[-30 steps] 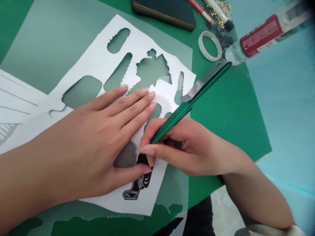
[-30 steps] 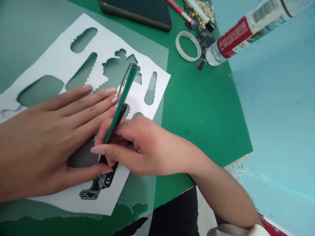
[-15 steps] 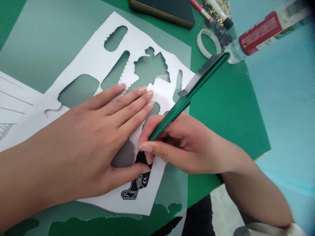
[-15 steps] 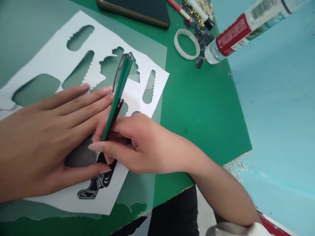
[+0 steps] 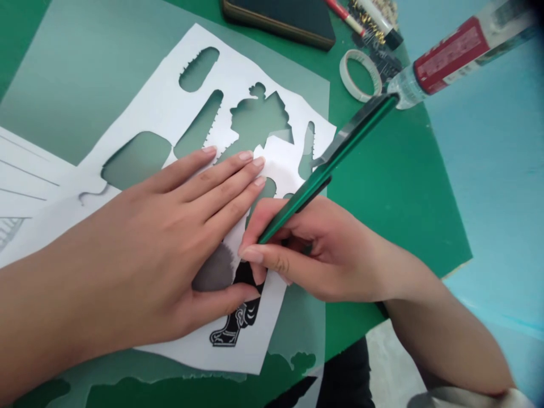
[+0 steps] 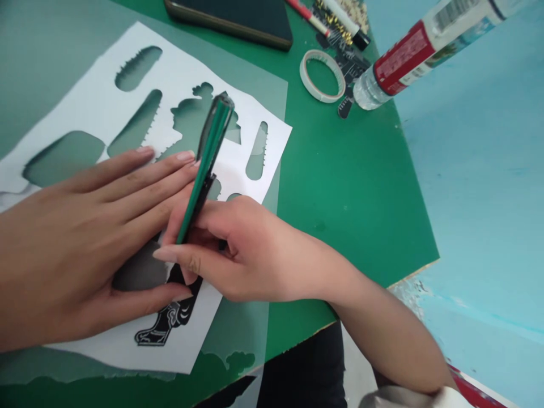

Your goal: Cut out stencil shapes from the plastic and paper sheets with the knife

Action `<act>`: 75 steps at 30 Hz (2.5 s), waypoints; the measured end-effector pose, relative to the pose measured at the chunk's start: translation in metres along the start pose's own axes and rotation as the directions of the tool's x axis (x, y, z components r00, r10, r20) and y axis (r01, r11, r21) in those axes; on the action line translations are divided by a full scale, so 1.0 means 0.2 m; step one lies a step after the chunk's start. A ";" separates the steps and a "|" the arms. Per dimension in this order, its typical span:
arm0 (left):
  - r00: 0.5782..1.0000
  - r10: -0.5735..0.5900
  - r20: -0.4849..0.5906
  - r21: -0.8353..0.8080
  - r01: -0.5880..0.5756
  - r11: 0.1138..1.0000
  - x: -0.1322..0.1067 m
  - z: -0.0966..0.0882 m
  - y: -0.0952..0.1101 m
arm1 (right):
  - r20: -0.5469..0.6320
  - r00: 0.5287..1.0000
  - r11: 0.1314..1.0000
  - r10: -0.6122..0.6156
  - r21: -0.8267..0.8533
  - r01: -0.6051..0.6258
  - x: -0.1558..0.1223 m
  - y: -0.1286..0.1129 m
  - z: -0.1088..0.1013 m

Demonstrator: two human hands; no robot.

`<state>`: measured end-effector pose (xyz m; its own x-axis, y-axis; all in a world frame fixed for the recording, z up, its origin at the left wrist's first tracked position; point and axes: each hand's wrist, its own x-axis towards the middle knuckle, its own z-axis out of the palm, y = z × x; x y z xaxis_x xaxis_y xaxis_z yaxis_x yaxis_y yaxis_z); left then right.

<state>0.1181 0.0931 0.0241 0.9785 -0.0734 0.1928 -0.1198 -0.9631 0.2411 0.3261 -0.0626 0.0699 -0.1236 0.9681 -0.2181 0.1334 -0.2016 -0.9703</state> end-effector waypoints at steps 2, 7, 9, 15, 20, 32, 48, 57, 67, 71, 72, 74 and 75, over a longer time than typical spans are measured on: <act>1.000 -0.007 -0.001 0.001 0.007 1.000 0.00 0.00 0.00 | 0.003 1.000 1.000 0.008 0.018 -0.009 0.00 0.00 0.00; 1.000 -0.016 -0.013 0.007 0.016 1.000 0.00 -0.01 0.00 | 0.012 1.000 0.999 0.021 0.048 -0.022 0.00 0.00 0.00; 1.000 -0.014 -0.007 0.001 0.014 1.000 0.00 -0.01 0.00 | 0.012 1.000 0.999 0.018 0.044 -0.019 0.00 -0.01 0.00; 1.000 -0.016 -0.013 -0.008 0.016 1.000 0.00 -0.01 0.00 | 0.010 1.000 1.000 -0.025 -0.005 0.025 0.00 0.00 -0.01; 1.000 -0.014 -0.007 -0.013 0.014 1.000 0.00 -0.01 0.00 | 0.002 1.000 1.000 -0.017 -0.010 0.017 0.00 0.00 -0.01; 1.000 -0.002 -0.007 0.027 0.003 1.000 0.01 0.01 0.00 | -0.028 1.000 1.000 0.005 0.003 -0.005 -0.01 0.00 0.01; 1.000 -0.015 0.014 -0.035 0.015 0.999 0.00 -0.02 0.00 | -0.035 0.997 0.993 0.075 0.088 -0.072 -0.01 0.00 0.00; 1.000 -0.016 0.022 -0.047 0.017 0.999 0.00 -0.03 0.01 | -0.030 0.996 0.989 0.082 0.130 -0.077 0.00 -0.02 -0.01; 0.999 -0.040 0.002 -0.022 0.040 0.999 -0.01 -0.01 0.01 | -0.063 0.995 0.985 0.077 0.160 -0.067 -0.01 0.01 0.01; 1.000 -0.014 0.001 -0.001 0.014 1.000 -0.02 -0.02 0.01 | -0.064 0.995 0.987 0.079 0.142 -0.069 -0.02 0.01 0.01; 1.000 -0.009 0.004 0.003 0.009 1.000 -0.02 -0.02 0.01 | -0.063 0.995 0.988 0.082 0.138 -0.073 -0.02 0.01 0.01; 1.000 -0.007 0.006 0.007 0.007 1.000 -0.01 -0.02 0.01 | -0.064 0.994 0.988 0.083 0.136 -0.074 -0.02 0.01 0.01; 1.000 -0.009 0.011 0.007 0.009 1.000 -0.01 -0.02 0.01 | -0.063 0.995 0.988 0.082 0.139 -0.073 -0.02 0.01 0.01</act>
<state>0.1149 0.0920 0.0282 0.9813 -0.0673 0.1804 -0.1097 -0.9655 0.2363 0.3246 -0.0664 0.0685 -0.0502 0.9557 -0.2901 0.0042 -0.2902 -0.9569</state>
